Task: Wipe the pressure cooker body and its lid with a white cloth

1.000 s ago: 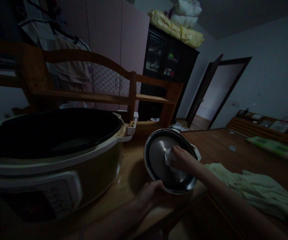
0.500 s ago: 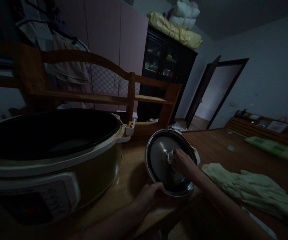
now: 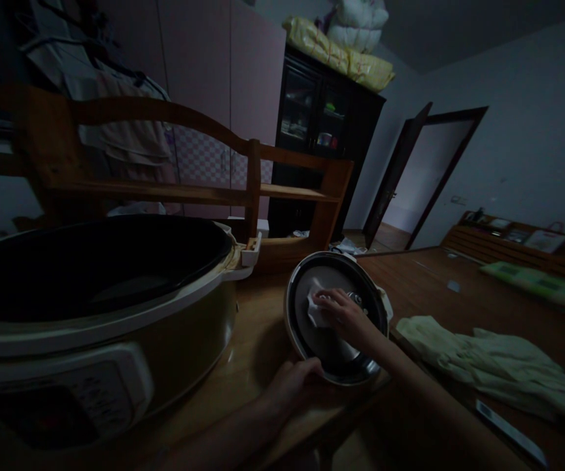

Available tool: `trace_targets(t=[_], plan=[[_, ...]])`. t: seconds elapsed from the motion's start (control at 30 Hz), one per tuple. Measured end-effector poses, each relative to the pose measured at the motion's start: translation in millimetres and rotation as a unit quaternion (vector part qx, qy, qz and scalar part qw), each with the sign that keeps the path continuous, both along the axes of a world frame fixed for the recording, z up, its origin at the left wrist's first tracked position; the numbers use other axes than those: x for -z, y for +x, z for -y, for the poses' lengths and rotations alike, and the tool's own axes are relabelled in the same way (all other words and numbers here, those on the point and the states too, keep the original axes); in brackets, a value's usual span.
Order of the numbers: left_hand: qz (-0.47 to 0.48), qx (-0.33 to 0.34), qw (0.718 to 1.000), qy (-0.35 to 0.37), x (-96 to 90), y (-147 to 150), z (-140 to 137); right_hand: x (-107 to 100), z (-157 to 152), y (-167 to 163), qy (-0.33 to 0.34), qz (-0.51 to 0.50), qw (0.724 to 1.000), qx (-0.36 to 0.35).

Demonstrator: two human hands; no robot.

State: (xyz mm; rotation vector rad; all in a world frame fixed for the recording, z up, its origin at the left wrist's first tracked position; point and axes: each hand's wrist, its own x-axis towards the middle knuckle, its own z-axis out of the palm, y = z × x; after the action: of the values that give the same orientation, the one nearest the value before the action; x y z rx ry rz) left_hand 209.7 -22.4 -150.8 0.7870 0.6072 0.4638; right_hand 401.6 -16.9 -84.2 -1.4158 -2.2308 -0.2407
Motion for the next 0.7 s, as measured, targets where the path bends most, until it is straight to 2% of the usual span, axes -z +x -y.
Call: trace_targets(t=[0.1,0.23,0.43,0.6,0.7], plan=[[-0.002,-0.008,1.0,-0.001,-5.4,0.1,0.5,0.3,5.6,-2.5,-0.032,0.022,0.999,-0.025],[0.002,-0.016,1.0,0.0,-7.0,-0.1,0.4,6.8,15.0,-4.0,-0.066,0.061,0.996,-0.019],[0.003,-0.005,1.0,-0.004,-3.3,-1.9,0.4,17.6,37.7,12.1,-0.083,0.04,0.995,0.046],[0.006,0.001,1.0,0.005,-2.6,-2.8,0.0,25.4,43.2,35.8,-0.016,0.024,0.985,0.169],[0.001,0.005,1.0,0.006,-2.1,-2.9,-0.3,30.3,35.2,38.6,0.019,0.009,0.98,0.199]])
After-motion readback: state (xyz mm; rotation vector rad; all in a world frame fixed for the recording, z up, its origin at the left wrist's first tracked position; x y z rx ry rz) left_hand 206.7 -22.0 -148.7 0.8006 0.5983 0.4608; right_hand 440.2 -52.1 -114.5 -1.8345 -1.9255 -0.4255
